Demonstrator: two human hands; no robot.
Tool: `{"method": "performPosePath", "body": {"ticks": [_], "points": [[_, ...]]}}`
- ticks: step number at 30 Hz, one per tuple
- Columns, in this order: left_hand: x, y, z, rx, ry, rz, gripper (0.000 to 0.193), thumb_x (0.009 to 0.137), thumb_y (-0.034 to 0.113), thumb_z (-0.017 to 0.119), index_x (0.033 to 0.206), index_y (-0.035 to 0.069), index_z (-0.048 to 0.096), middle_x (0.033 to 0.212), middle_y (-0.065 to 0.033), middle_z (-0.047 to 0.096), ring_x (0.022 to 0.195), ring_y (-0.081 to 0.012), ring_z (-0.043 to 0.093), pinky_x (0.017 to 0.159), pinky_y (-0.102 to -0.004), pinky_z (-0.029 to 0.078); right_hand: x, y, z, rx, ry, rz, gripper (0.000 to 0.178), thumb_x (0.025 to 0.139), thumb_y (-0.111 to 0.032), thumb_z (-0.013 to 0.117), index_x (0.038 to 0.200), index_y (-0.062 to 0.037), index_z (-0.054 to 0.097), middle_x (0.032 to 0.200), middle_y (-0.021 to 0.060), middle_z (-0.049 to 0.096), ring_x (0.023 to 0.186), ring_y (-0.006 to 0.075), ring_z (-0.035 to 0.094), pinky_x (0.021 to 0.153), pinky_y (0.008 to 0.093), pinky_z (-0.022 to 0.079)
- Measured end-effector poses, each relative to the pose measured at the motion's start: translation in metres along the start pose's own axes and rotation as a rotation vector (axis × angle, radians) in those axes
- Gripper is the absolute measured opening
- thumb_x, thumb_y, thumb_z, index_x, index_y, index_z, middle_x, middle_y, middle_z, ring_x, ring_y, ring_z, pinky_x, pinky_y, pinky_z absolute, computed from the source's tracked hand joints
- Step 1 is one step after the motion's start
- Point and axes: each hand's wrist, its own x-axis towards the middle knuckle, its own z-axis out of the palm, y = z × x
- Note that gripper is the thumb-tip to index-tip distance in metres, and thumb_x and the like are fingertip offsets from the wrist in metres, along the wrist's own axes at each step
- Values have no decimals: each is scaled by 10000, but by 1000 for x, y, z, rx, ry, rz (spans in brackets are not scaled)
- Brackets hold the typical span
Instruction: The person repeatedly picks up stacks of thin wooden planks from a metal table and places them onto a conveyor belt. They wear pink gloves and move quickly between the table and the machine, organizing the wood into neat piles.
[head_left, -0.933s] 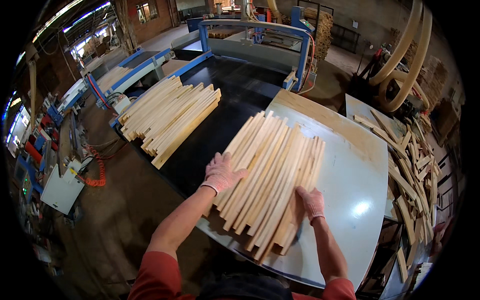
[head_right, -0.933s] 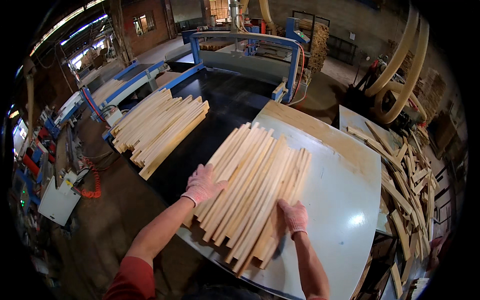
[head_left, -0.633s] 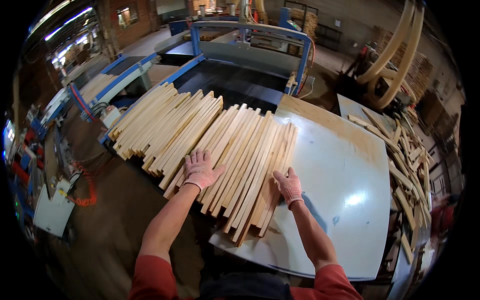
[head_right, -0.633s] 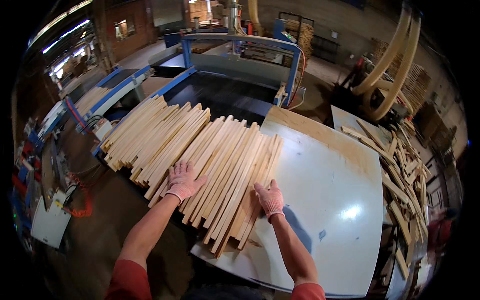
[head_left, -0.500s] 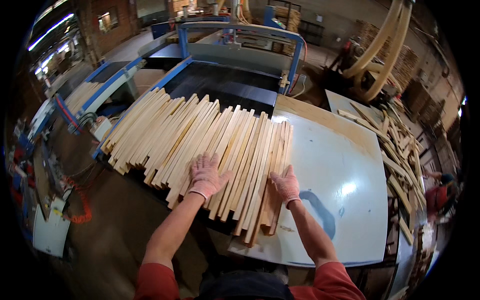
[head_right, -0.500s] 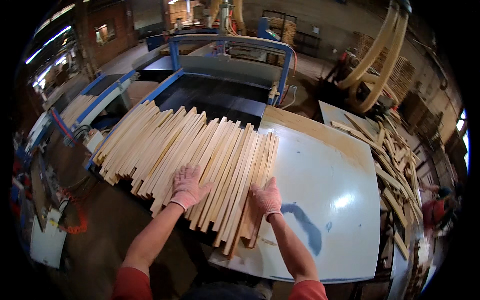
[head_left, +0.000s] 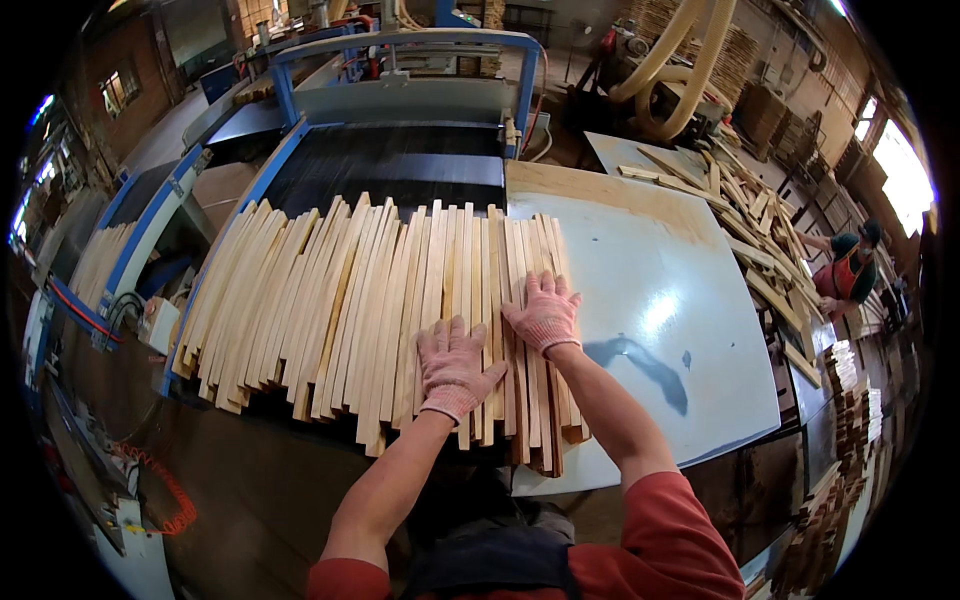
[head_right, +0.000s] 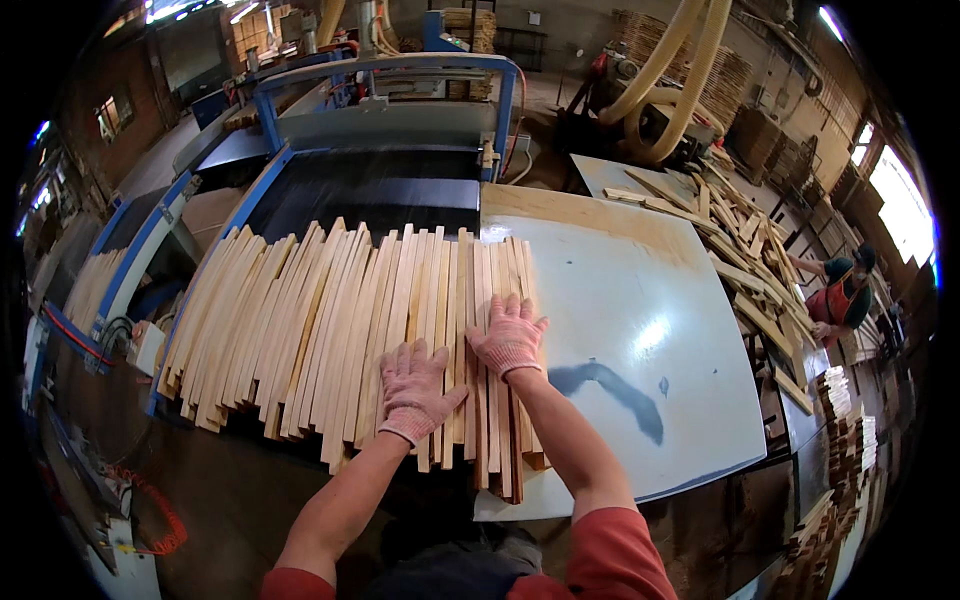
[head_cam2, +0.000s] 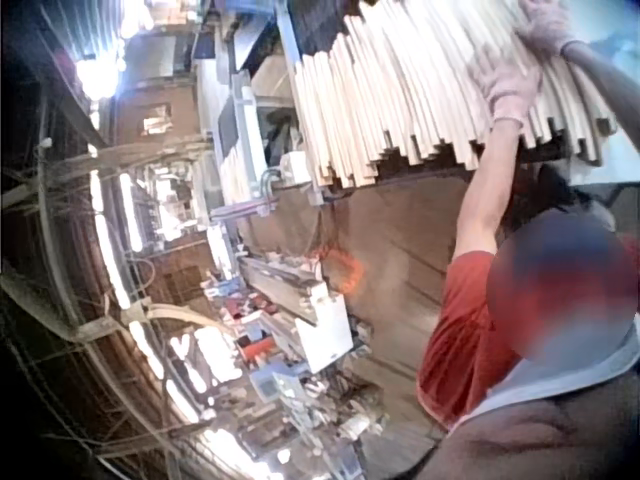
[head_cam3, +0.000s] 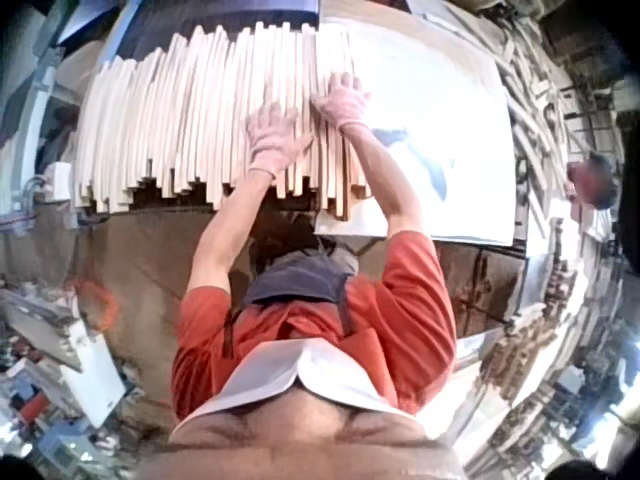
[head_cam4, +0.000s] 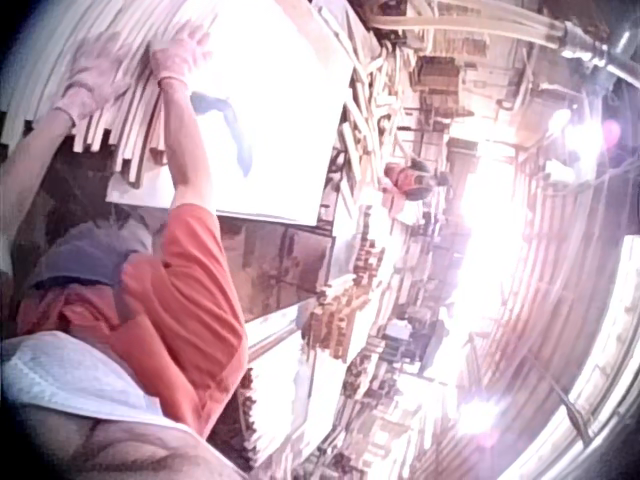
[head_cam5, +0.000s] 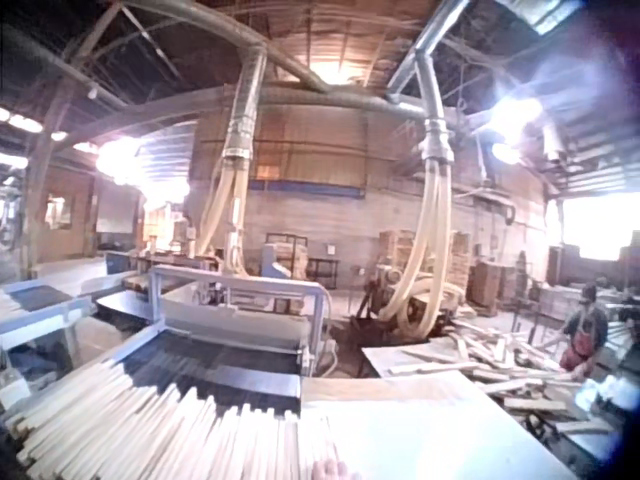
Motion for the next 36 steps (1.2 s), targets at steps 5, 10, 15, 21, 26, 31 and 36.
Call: {"method": "performPosePath", "body": {"ticks": [5, 10, 15, 21, 26, 31, 36], "points": [[2, 2, 14, 82, -9, -10, 864, 926, 665, 641, 1618, 181, 458, 1724, -211, 319, 1606, -426, 221, 1296, -622, 64, 9, 13, 0, 34, 4, 29, 868, 912, -581, 667, 1626, -138, 446, 1707, 144, 373, 1591, 383, 299, 1228, 657, 266], [7, 2, 18, 169, -69, -24, 871, 959, 681, 576, 1657, 187, 407, 1753, -181, 277, 1627, -391, 198, 1317, -582, 47, 9, 65, -5, 21, 34, 38, 874, 890, -591, 694, 1598, -124, 483, 1671, 142, 418, 1580, 371, 305, 1224, 616, 279], [8, 7, 13, 206, -103, -32, 893, 964, 707, 544, 1668, 180, 388, 1759, -174, 267, 1631, -379, 190, 1324, -553, 41, 5, 100, -15, -7, 28, 76, 853, 905, -604, 677, 1581, -115, 504, 1663, 147, 427, 1574, 374, 314, 1234, 617, 252], [5, -29, 0, -143, -30, 83, 818, 964, 517, 694, 1623, 99, 446, 1702, -232, 355, 1598, -427, 261, 1319, -540, 149, -15, 62, -8, 437, 89, -73, 801, 943, -534, 687, 1546, -36, 512, 1586, 224, 527, 1466, 383, 497, 1209, 469, 400], [-11, -117, -22, -369, 227, 99, 705, 939, 258, 783, 1546, 15, 517, 1616, -255, 476, 1514, -436, 425, 1248, -501, 371, -24, 24, 26, 633, -237, 119, 664, 962, -486, 701, 1397, 8, 612, 1347, 281, 678, 1250, 441, 650, 1078, 475, 510], [-48, -267, -58, -281, 436, -87, 754, 928, 297, 790, 1563, 23, 490, 1628, -257, 452, 1524, -425, 403, 1259, -507, 343, -29, 23, 57, 828, -68, 203, 703, 956, -423, 729, 1411, 94, 588, 1158, 260, 766, 1134, 389, 724, 958, 496, 543], [-97, -432, -121, -11, 490, -537, 907, 915, 410, 781, 1635, 40, 372, 1662, -258, 402, 1550, -421, 357, 1288, -504, 268, -24, 30, 83, 818, -50, 246, 631, 1003, -343, 676, 1456, 83, 573, 1347, 298, 693, 1288, 373, 667, 1086, 426, 502]]}}
